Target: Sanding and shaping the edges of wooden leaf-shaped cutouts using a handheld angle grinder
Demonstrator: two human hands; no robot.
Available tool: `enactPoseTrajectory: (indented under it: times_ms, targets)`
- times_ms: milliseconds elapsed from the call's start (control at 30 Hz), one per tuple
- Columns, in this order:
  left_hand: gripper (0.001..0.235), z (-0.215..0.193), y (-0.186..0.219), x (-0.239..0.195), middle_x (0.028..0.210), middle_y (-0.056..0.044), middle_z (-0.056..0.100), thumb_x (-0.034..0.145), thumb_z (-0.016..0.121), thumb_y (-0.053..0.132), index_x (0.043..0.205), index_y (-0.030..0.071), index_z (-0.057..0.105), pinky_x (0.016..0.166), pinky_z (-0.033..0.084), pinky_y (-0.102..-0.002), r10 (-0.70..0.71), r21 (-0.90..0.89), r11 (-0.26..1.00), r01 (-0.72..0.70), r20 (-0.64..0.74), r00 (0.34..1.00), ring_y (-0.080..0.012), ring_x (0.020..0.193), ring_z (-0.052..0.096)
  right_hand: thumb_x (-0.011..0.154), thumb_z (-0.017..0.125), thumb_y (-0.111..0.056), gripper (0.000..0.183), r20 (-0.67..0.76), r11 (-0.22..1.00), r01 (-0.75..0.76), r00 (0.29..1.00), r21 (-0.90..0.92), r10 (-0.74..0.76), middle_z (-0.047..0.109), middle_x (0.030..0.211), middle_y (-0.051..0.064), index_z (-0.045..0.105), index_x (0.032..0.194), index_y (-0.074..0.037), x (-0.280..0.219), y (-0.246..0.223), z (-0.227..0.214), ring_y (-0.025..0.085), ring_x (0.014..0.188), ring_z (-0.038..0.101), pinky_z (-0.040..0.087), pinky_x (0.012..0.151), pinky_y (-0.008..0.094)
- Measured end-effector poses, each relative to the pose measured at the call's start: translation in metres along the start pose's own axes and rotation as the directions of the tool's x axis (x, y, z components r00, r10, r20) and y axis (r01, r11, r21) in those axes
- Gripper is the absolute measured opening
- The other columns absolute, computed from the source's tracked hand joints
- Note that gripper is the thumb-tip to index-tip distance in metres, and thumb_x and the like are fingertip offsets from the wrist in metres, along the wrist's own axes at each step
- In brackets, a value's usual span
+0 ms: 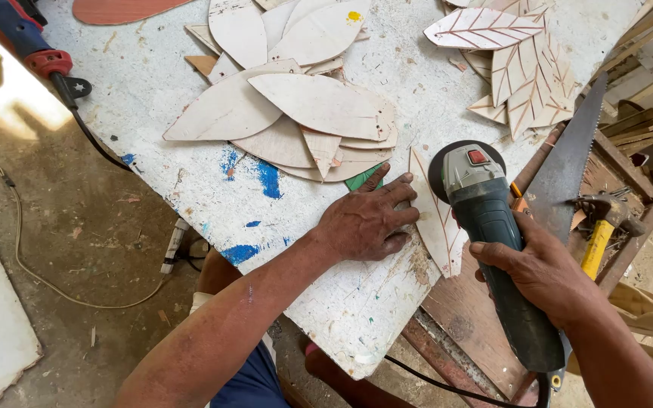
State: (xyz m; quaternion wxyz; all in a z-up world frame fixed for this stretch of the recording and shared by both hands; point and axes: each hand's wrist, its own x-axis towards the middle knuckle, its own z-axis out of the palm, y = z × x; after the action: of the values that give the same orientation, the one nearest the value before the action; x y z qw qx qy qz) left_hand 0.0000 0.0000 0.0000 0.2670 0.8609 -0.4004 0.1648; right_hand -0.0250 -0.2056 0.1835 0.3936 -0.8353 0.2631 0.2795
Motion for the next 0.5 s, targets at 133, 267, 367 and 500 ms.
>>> enactPoseTrajectory:
  times_ms: [133,267,367,500]
  targets:
    - [0.031,0.000,0.000,0.000,0.125,-0.012,0.062,0.084,0.072,0.030,0.111,0.014,0.066,0.125,0.027,-0.058,0.000,0.002,1.000,0.000,-0.003,1.000,-0.0341,0.142,0.050,0.092,0.072,-0.015,0.031,-0.006,1.000,-0.020,1.000,0.025,0.020,0.064,0.089,0.023,0.062,0.118,-0.003,-0.002,-0.006,0.003,0.033,0.077,0.067,0.046,0.060,0.045]
    - [0.029,-0.002,0.000,0.001,0.123,-0.011,0.061,0.085,0.070,0.029,0.110,0.015,0.066,0.125,0.027,-0.059,-0.008,0.010,1.000,0.008,0.004,1.000,-0.0339,0.143,0.050,0.093,0.067,-0.019,0.049,-0.025,1.000,-0.006,1.000,-0.005,0.006,0.066,0.097,0.024,0.051,0.139,-0.011,-0.007,-0.021,0.012,0.034,0.082,0.063,0.049,0.071,0.048]
    - [0.026,-0.004,0.002,0.001,0.121,-0.011,0.059,0.086,0.067,0.025,0.110,0.014,0.066,0.126,0.025,-0.059,-0.013,-0.020,1.000,0.014,0.022,1.000,-0.0339,0.143,0.049,0.096,0.064,-0.020,0.057,-0.083,0.998,0.007,0.997,0.058,-0.002,0.067,0.101,0.024,0.047,0.149,-0.014,-0.009,-0.023,0.015,0.034,0.083,0.062,0.051,0.074,0.048]
    - [0.023,-0.009,0.003,0.003,0.118,-0.010,0.059,0.087,0.067,0.021,0.109,0.014,0.067,0.125,0.028,-0.058,0.001,-0.025,1.000,-0.001,0.007,1.000,-0.0349,0.142,0.051,0.099,0.060,-0.014,0.053,-0.104,0.983,0.035,0.994,0.179,-0.017,0.066,0.099,0.029,0.046,0.150,-0.012,-0.032,-0.017,0.000,0.039,0.082,0.061,0.050,0.071,0.050]
